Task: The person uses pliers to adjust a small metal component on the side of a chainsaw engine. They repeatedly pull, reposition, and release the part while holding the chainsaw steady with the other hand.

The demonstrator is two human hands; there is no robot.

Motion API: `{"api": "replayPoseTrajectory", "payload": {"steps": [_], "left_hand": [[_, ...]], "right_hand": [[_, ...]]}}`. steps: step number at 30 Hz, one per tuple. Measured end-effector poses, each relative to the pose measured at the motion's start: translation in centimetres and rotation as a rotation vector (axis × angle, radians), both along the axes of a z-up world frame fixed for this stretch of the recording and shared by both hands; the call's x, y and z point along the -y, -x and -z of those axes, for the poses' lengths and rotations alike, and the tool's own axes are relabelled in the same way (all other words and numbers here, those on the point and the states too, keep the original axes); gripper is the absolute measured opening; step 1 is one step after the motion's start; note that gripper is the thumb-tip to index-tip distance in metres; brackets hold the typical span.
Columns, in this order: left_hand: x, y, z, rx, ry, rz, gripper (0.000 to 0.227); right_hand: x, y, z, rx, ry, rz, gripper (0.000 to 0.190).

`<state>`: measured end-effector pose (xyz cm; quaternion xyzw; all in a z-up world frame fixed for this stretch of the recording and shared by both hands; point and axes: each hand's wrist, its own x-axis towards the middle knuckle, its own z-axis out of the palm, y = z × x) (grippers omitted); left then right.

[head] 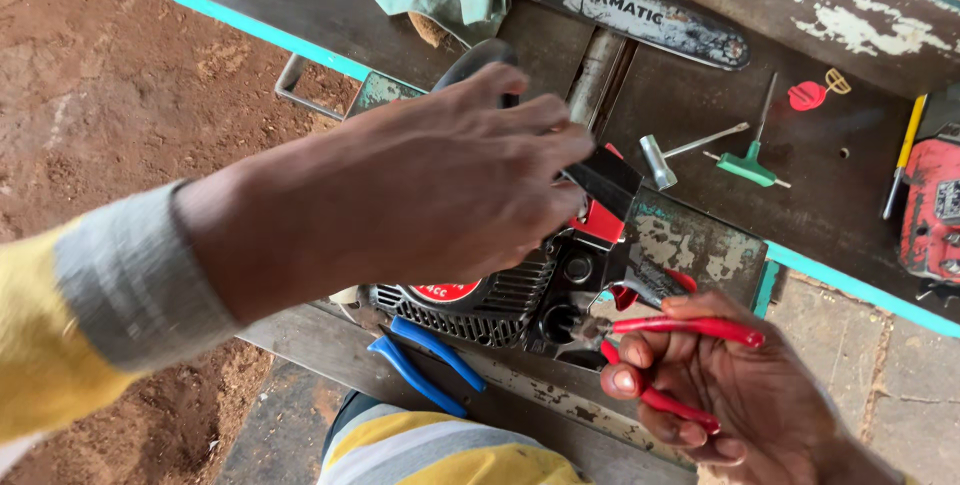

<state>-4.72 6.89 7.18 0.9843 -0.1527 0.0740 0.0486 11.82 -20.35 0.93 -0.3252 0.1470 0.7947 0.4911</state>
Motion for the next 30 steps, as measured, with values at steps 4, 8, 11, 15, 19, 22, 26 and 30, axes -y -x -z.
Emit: {"api": "replayPoseTrajectory", "payload": {"steps": [4,8,11,15,19,22,26,30], "left_hand": [[0.3,2.1,1.1,-0.061,0.140,-0.096,0.022],[2.0,3.8,3.2,0.210,0.298,-0.197,0.038],[3.7,5.5,5.0,0.165,0.506,-0.293,0.032],[6.1,6.7,7.0,0.212,0.587,-0.381,0.037],[7.1,7.8,8.0,0.251,0.589,-0.440,0.038],[7.7,8.1,8.5,0.285,0.568,-0.442,0.038],[8.0,7.3,8.9,0.223,0.703,-0.383,0.046],[7.6,5.5,8.8,0.092,1.126,-0.131,0.077]], "right_hand": [[-0.2,-0.2,-0.1,0.126,0.052,0.031,0.053],[-0.7,-0.4,-0.7,0.234,0.109,0.011,0.052],[-0.6,-0.5,-1.2,0.311,0.146,-0.012,0.055],[-0.2,-0.7,-1.5,0.299,0.114,-0.014,0.057],[-0.6,-0.8,-1.5,0.267,0.096,-0.064,0.049],[-0.7,-1.0,-1.6,0.274,0.085,-0.088,0.048],[-0.7,-0.8,-1.6,0.300,0.083,-0.081,0.049],[-0.8,-0.9,-1.5,0.350,0.133,-0.066,0.049]]}}
